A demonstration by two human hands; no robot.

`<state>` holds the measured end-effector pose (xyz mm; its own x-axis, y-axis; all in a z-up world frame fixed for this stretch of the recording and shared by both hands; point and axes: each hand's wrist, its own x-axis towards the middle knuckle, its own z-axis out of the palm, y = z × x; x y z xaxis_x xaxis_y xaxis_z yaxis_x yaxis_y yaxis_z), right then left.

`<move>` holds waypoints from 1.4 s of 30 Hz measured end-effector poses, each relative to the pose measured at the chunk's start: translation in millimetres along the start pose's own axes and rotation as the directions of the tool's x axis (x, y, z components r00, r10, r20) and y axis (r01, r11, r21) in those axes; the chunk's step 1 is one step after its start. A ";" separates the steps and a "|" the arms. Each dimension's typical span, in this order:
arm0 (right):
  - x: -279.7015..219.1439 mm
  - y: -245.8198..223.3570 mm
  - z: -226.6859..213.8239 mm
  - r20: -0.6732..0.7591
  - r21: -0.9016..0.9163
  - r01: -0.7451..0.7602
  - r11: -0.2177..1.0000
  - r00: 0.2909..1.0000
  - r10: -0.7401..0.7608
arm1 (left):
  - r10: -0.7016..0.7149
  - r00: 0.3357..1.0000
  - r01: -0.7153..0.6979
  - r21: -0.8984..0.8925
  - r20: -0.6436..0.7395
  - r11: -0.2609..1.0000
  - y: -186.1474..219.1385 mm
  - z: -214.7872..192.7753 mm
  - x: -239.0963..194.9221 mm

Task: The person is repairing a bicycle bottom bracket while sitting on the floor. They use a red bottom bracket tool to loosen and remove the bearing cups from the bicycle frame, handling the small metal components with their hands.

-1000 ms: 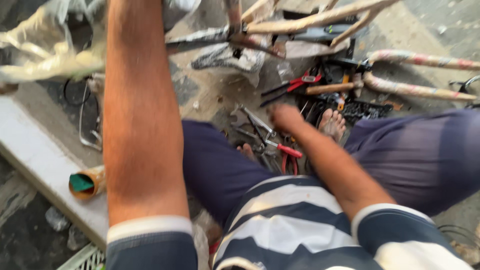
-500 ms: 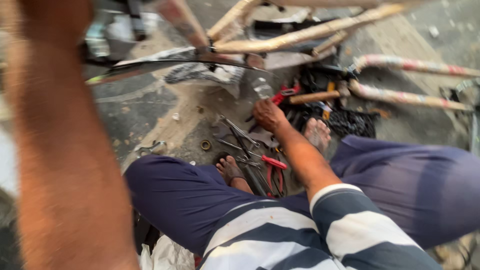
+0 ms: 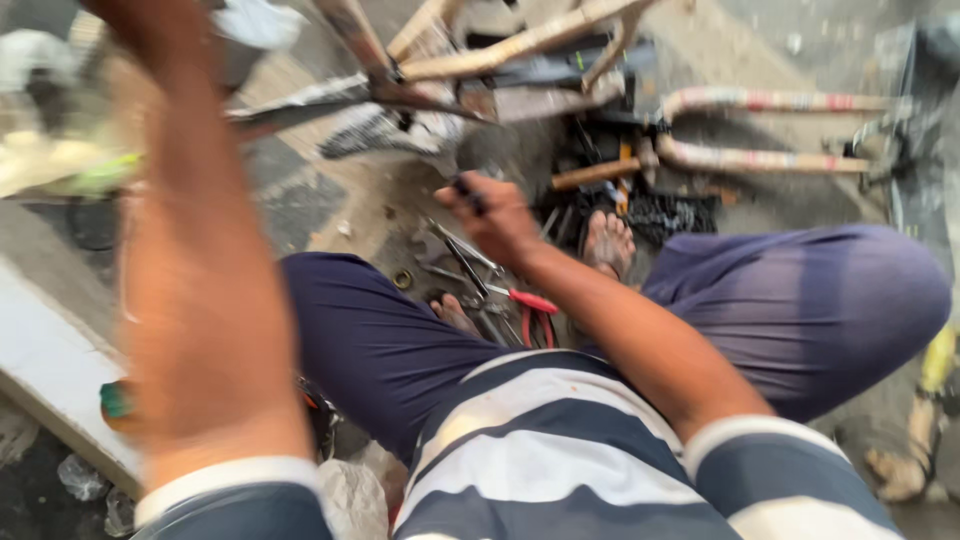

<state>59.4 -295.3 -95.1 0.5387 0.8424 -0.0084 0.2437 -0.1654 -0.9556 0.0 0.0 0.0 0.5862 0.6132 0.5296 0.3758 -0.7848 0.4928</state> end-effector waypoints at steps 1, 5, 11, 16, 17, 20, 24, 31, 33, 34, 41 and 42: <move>-3.1 -17.8 -18.4 0.135 0.277 -0.243 0.930 0.968 0.212 | 0.009 1.000 -0.010 -0.118 -0.003 0.993 23.7 -1.1 -21.8; -1.0 -88.4 -86.6 -0.017 0.621 0.058 0.782 0.998 -0.060 | -0.039 0.983 0.136 -0.563 0.182 0.815 113.5 -9.6 -117.5; -19.1 -156.6 -106.6 -0.132 0.608 0.223 0.762 0.975 -0.180 | 0.056 0.740 0.620 -0.713 0.670 0.328 189.4 -35.7 -175.7; -23.3 -173.3 -97.4 -0.274 0.780 0.219 0.586 0.962 0.006 | 0.005 0.906 0.414 -0.888 0.423 0.198 190.0 -36.3 -188.0; -26.6 -176.0 -96.5 -0.300 0.791 0.246 0.561 0.954 0.005 | -0.005 0.897 0.439 -0.888 0.443 0.134 185.6 -37.9 -192.8; -27.1 -187.7 -98.4 -0.365 0.819 0.318 0.478 0.931 0.006 | -0.018 0.876 0.482 -0.870 0.483 0.103 167.1 -45.6 -193.9; -34.3 -200.5 -90.9 -0.377 0.833 0.353 0.427 0.926 -0.030 | 0.029 0.857 0.490 -0.829 0.515 0.269 152.5 -58.1 -190.9; -18.8 -234.7 -94.3 0.005 0.588 0.446 0.675 0.833 -0.554 | 0.269 0.842 0.048 -0.561 0.467 0.826 178.1 -114.6 -109.2; 13.0 -236.9 -111.7 0.090 0.741 0.329 0.585 0.815 -0.572 | 0.343 0.882 -0.128 -0.534 0.324 0.836 189.9 -132.7 -80.6; 36.0 -237.9 -119.3 0.091 0.759 0.330 0.561 0.800 -0.594 | 0.389 0.887 -0.223 -0.504 0.250 0.834 191.7 -139.6 -60.8; 228.3 -253.6 -195.1 -0.035 0.747 0.495 0.445 0.697 -0.716 | -0.135 0.904 -0.164 -0.621 -0.406 0.766 104.4 -131.5 52.8; 249.5 -254.2 -199.6 -0.036 0.747 0.501 0.437 0.687 -0.726 | -0.173 0.919 -0.086 -0.607 -0.355 0.790 88.6 -119.6 66.9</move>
<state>292.8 -145.5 204.5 0.2220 0.6800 0.6988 -0.2259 0.7331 -0.6415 -13.4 -17.8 161.7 0.2184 0.7311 0.6464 -0.1896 -0.6180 0.7630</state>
